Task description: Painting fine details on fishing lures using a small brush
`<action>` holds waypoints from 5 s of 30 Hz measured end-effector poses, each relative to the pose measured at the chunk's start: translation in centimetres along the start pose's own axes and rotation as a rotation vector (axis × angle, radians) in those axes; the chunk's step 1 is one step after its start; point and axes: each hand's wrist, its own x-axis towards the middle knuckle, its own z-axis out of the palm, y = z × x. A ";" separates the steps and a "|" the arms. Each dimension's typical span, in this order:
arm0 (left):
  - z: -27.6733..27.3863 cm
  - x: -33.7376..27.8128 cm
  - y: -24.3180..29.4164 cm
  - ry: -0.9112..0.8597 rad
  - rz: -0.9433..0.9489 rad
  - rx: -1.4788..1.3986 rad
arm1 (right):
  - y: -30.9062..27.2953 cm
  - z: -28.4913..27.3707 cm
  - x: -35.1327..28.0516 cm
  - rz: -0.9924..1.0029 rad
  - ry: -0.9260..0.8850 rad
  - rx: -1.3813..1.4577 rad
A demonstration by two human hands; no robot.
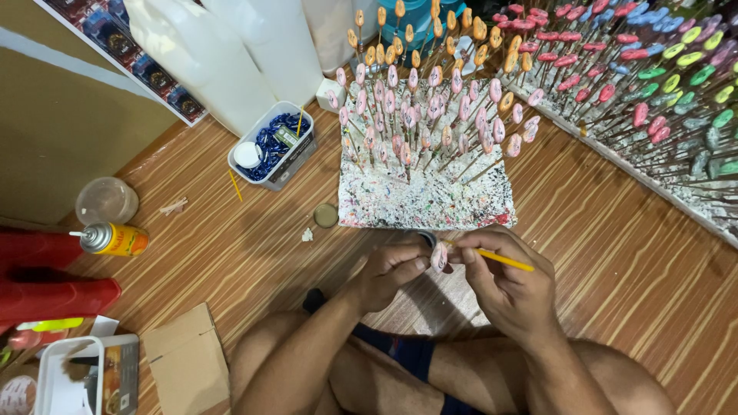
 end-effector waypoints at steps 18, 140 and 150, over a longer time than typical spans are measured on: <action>-0.8 -1.1 -1.1 0.013 -0.170 0.030 | 0.5 -0.7 -1.2 0.074 -0.166 0.031; 0.4 -0.6 1.0 0.765 -0.067 -0.360 | 11.7 3.1 -6.0 0.542 -0.272 -0.235; 0.5 -0.9 -0.3 0.685 -0.099 -0.354 | 14.3 3.0 -6.7 0.421 -0.322 -0.251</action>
